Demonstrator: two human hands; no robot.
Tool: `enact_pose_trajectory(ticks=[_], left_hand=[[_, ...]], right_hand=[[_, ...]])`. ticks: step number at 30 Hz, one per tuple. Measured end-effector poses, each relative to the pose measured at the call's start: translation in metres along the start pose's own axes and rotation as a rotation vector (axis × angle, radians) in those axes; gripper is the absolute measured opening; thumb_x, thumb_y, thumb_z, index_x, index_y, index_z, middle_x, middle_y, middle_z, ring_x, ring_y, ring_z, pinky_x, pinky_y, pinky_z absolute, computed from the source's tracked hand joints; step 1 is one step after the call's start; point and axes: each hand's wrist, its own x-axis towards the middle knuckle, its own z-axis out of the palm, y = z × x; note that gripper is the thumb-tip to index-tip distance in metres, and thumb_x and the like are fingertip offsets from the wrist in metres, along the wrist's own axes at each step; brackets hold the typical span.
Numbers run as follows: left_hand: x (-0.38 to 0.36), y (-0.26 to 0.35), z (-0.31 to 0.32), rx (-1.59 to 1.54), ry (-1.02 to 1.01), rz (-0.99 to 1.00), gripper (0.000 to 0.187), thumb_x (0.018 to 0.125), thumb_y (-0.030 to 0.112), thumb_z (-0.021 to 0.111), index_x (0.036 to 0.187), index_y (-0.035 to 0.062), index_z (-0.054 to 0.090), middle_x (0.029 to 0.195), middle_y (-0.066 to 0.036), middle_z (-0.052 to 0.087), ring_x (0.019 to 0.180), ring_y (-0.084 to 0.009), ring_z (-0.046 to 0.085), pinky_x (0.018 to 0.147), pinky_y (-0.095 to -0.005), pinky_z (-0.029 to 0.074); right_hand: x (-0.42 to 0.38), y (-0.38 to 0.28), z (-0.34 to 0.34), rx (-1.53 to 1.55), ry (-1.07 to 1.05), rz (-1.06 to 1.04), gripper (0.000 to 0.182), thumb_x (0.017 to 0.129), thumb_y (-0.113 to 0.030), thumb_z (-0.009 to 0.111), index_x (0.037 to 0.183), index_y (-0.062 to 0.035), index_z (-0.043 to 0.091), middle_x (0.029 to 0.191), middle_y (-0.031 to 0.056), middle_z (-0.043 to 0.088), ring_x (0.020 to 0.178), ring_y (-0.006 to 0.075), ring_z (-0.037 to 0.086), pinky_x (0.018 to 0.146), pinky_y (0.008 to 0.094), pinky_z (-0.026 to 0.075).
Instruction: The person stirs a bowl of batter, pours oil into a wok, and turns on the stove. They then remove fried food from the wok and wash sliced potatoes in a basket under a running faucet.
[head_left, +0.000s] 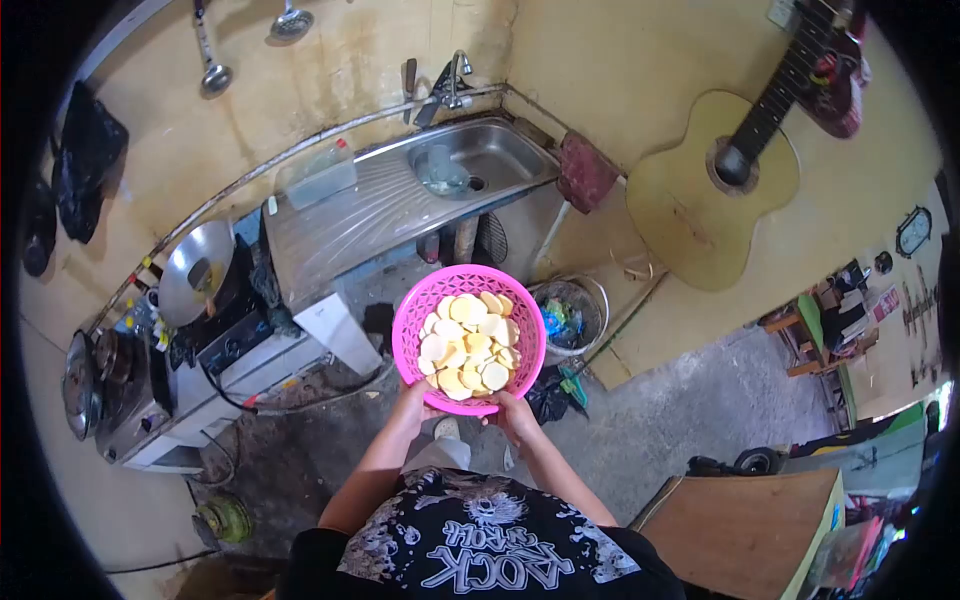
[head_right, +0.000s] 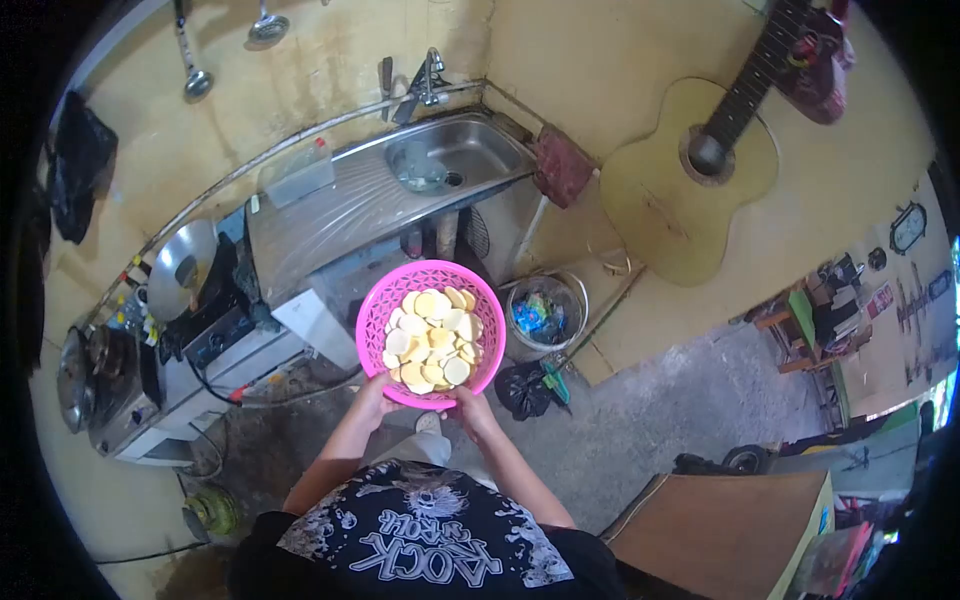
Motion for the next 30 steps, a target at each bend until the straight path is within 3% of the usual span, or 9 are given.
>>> enact_pose_trajectory(ticks=[4,8,11,17,19,22,25,28,30], left_hand=[[0.078,0.043,0.007,-0.046,0.084,0.036,0.048,0.080,0.018,0.051,0.124,0.0159,0.033,0.107,-0.011,0.056,0.085,-0.0231,0.061,0.064,-0.0369,0.052],[0.142,0.087,0.034,-0.187,0.158,0.064,0.043,0.080,0.018,0.051,0.120,0.0153,0.037,0.098,-0.008,0.059,0.086,-0.0224,0.060,0.067,-0.0390,0.050],[0.205,0.114,0.040,-0.273,0.097,0.105,0.043,0.079,0.017,0.052,0.119,0.0155,0.039,0.102,-0.007,0.058,0.086,-0.0214,0.060,0.067,-0.0389,0.050],[0.319,0.171,0.089,-0.314,0.053,0.406,0.050,0.075,0.008,0.048,0.123,0.0155,0.039,0.108,-0.009,0.054,0.090,-0.0219,0.058,0.067,-0.0401,0.052],[0.339,0.193,0.121,-0.488,0.168,0.409,0.059,0.072,0.002,0.043,0.129,0.0116,0.030,0.116,-0.012,0.048,0.096,-0.0253,0.056,0.069,-0.0375,0.054],[0.372,0.230,0.150,-0.443,0.418,0.246,0.058,0.075,0.000,0.042,0.130,0.0072,0.025,0.117,-0.015,0.048,0.096,-0.0279,0.058,0.077,-0.0392,0.053],[0.409,0.236,0.163,-0.437,0.441,0.362,0.058,0.075,-0.001,0.040,0.130,0.0109,0.025,0.117,-0.013,0.046,0.092,-0.0291,0.059,0.071,-0.0406,0.054],[0.423,0.250,0.178,-0.444,0.492,0.267,0.065,0.073,-0.004,0.039,0.133,0.0147,0.022,0.124,-0.013,0.042,0.103,-0.0299,0.053,0.073,-0.0433,0.054],[0.419,0.268,0.195,-0.503,0.480,0.262,0.068,0.073,-0.004,0.040,0.134,0.0161,0.019,0.124,-0.013,0.041,0.105,-0.0295,0.052,0.073,-0.0434,0.054]], right_hand=[[0.083,-0.041,-0.008,-0.175,-0.040,0.095,0.031,0.088,-0.027,0.043,0.107,-0.0034,0.050,0.082,0.0082,0.062,0.067,0.0158,0.059,0.056,0.0283,0.046],[0.147,-0.091,-0.027,-0.267,0.096,0.013,0.061,0.088,-0.059,0.030,0.120,-0.0089,0.043,0.094,0.0085,0.060,0.069,0.0149,0.057,0.061,0.0281,0.043],[0.222,-0.152,-0.060,-0.361,0.382,-0.046,0.056,0.089,-0.054,0.032,0.123,-0.0104,0.040,0.089,0.0066,0.058,0.066,0.0125,0.053,0.057,0.0237,0.041],[0.412,-0.315,-0.083,-0.604,0.506,-0.647,0.027,0.091,-0.025,0.047,0.105,-0.0034,0.056,0.081,0.0023,0.056,0.069,0.0076,0.050,0.060,0.0205,0.041],[0.456,-0.370,-0.036,-0.659,0.419,-0.745,0.027,0.090,-0.020,0.045,0.102,0.0009,0.057,0.089,0.0093,0.062,0.085,0.0179,0.058,0.077,0.0288,0.044],[0.565,-0.423,0.003,-0.924,0.246,-0.666,0.033,0.089,-0.027,0.045,0.105,0.0000,0.056,0.100,0.0192,0.061,0.094,0.0311,0.059,0.081,0.0367,0.044],[0.646,-0.465,0.052,-1.096,0.266,-0.471,0.044,0.086,-0.038,0.046,0.106,0.0006,0.055,0.103,0.0263,0.058,0.094,0.0387,0.057,0.083,0.0414,0.043],[0.744,-0.448,0.059,-1.233,0.362,-0.310,0.049,0.083,-0.041,0.047,0.108,0.0014,0.051,0.106,0.0300,0.055,0.095,0.0429,0.055,0.082,0.0434,0.043],[0.801,-0.418,0.043,-1.095,0.215,-0.126,0.053,0.082,-0.043,0.048,0.111,0.0017,0.048,0.099,0.0261,0.058,0.088,0.0397,0.058,0.073,0.0431,0.045]])
